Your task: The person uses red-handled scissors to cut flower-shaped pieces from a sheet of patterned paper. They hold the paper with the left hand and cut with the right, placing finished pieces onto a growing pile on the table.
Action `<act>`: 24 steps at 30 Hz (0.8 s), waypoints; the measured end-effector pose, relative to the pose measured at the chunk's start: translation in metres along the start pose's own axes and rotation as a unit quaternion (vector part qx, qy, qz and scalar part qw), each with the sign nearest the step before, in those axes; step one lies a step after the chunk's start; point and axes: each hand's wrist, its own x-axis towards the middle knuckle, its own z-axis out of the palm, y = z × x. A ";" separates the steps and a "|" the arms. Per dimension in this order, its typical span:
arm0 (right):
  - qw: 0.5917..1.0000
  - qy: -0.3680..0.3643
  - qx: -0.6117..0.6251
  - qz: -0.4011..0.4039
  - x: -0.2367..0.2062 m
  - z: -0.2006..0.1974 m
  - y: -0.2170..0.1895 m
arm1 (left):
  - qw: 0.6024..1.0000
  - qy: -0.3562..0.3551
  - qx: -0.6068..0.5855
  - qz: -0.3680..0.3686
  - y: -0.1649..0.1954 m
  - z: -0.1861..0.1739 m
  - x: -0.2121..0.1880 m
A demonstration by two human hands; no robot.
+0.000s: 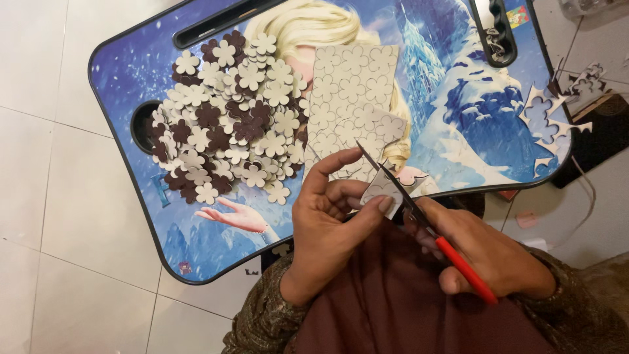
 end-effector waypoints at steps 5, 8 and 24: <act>0.999 -0.013 -0.003 0.040 0.000 -0.002 -0.002 | 1.000 -0.005 -0.015 -0.011 0.003 -0.007 0.000; 0.998 -0.018 -0.022 0.048 0.000 -0.003 -0.003 | 1.000 -0.001 -0.012 -0.011 0.004 -0.010 -0.002; 0.994 -0.045 -0.078 0.068 -0.010 -0.005 0.018 | 0.999 0.027 0.024 0.023 0.010 -0.023 -0.005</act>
